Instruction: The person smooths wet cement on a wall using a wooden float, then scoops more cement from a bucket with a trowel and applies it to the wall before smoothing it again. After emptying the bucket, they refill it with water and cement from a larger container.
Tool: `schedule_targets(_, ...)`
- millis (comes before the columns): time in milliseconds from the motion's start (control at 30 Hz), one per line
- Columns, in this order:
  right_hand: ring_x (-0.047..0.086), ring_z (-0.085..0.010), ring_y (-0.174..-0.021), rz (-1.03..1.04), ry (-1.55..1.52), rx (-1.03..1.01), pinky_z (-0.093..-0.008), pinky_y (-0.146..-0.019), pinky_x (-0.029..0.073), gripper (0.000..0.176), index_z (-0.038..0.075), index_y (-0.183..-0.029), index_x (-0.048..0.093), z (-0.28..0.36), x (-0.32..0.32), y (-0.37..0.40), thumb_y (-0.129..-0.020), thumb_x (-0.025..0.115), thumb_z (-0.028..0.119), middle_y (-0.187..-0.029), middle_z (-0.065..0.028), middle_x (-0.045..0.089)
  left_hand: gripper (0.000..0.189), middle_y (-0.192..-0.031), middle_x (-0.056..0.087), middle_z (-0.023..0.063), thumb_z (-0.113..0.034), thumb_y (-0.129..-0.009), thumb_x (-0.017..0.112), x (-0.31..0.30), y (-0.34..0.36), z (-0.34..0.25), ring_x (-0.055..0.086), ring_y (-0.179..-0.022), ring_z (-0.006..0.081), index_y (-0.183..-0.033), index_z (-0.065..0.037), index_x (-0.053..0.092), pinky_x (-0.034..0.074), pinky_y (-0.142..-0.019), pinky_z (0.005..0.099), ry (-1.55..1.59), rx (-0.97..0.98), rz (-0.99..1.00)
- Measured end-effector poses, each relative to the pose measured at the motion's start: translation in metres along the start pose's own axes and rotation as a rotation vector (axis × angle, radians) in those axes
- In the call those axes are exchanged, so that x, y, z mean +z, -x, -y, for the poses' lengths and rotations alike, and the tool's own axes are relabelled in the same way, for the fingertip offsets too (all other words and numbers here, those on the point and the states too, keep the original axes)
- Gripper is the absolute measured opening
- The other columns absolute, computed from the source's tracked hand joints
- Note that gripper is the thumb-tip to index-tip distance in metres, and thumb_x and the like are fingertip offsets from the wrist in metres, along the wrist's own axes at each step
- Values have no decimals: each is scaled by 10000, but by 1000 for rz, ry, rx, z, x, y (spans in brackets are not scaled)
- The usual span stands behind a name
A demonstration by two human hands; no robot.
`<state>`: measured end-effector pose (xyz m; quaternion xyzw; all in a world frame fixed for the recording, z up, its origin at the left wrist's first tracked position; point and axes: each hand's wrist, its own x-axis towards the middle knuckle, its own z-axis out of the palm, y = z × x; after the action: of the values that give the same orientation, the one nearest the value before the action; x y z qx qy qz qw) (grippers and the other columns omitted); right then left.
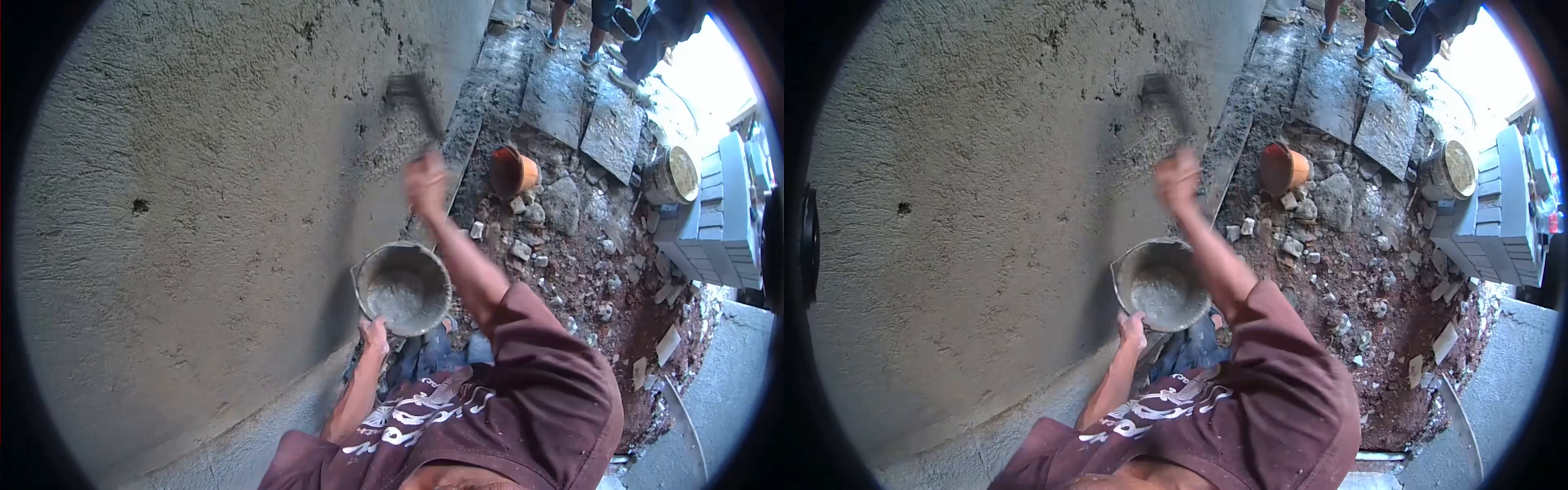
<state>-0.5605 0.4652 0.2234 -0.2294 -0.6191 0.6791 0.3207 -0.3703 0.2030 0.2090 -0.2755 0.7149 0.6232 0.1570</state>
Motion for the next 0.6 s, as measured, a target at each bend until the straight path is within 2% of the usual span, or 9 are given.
schedule_targets(67, 564, -272, -594, -18, 119, -206, -411, -527, 446, 210, -2, -953, 531, 79, 55, 55, -838, 601, 160, -701, -138, 556, 635, -1222, 547, 126, 37, -658, 538, 2, 1, -13, 528, -1131, 270, -1287, 19, 461, 404, -1002, 344, 33, 74, 37)
schedule_targets(167, 544, -289, -638, 235, 93, -100, -410, -591, 448, 308, -3, -1034, 511, 125, 24, 120, -828, 646, 182, -744, -157, 532, 667, -1293, 509, 168, 54, -710, 472, -13, 6, 2, 547, -1139, 293, -1370, -5, 398, 468, -963, 388, 117, 86, -33)
schedule_targets(200, 556, -308, -667, 361, 116, -27, -410, -616, 454, 313, 4, -1042, 511, 124, -9, 130, -827, 650, 184, -768, -165, 535, 667, -1293, 509, 168, 54, -710, 472, -8, 12, -5, 547, -1139, 293, -1370, -5, 398, 468, -963, 388, 128, 80, -38)
schedule_targets(267, 578, -371, -662, 518, 302, -224, -431, -628, 502, 230, 15, -986, 545, 83, -80, 142, -832, 627, 166, -812, -187, 574, 660, -1294, 514, 172, 49, -715, 476, 7, 36, -25, 544, -1142, 292, -1369, 3, 399, 444, -990, 376, 203, 0, -49)
schedule_targets(400, 635, -425, -691, 1021, 985, -219, -514, -599, 529, 240, -4, -954, 553, 9, -202, 122, -929, 461, 217, -738, -210, 625, 543, -1168, 599, 215, -36, -736, 540, 43, 47, -5, 581, -1100, 319, -1271, 38, 488, 444, -961, 384, -209, 351, -100)
schedule_targets(467, 640, -428, -651, 982, 1042, -229, -520, -565, 525, 294, -10, -871, 583, 0, -212, 99, -940, 399, 209, -725, -222, 634, 546, -1138, 615, 255, -42, -740, 540, 72, 64, -15, 594, -1089, 356, -1275, 51, 485, 436, -969, 393, -306, 325, 14)
schedule_targets(500, 663, -396, -733, 1089, 1068, 0, -509, -596, 535, 310, 2, -830, 608, 40, -208, 76, -931, 411, 220, -798, -236, 652, 574, -1164, 608, 271, -56, -751, 543, 87, 66, -6, 591, -1100, 379, -1309, 52, 464, 429, -976, 402, -406, 389, -1)
schedule_targets(567, 676, -353, -792, 1303, 1064, -200, -479, -648, 548, 295, -2, -857, 628, 10, -233, 50, -898, 477, 249, -859, -209, 670, 600, -1202, 595, 269, -67, -757, 546, 119, 82, -5, 580, -1123, 382, -1337, 48, 446, 425, -982, 400, -450, 438, 37)
schedule_targets(600, 678, -340, -790, 1359, 1001, -82, -463, -652, 552, 291, -1, -890, 636, 22, -253, 43, -884, 501, 257, -885, -190, 677, 603, -1206, 593, 269, -72, -755, 547, 134, 93, -12, 578, -1126, 383, -1338, 47, 447, 425, -983, 402, -454, 446, 65)
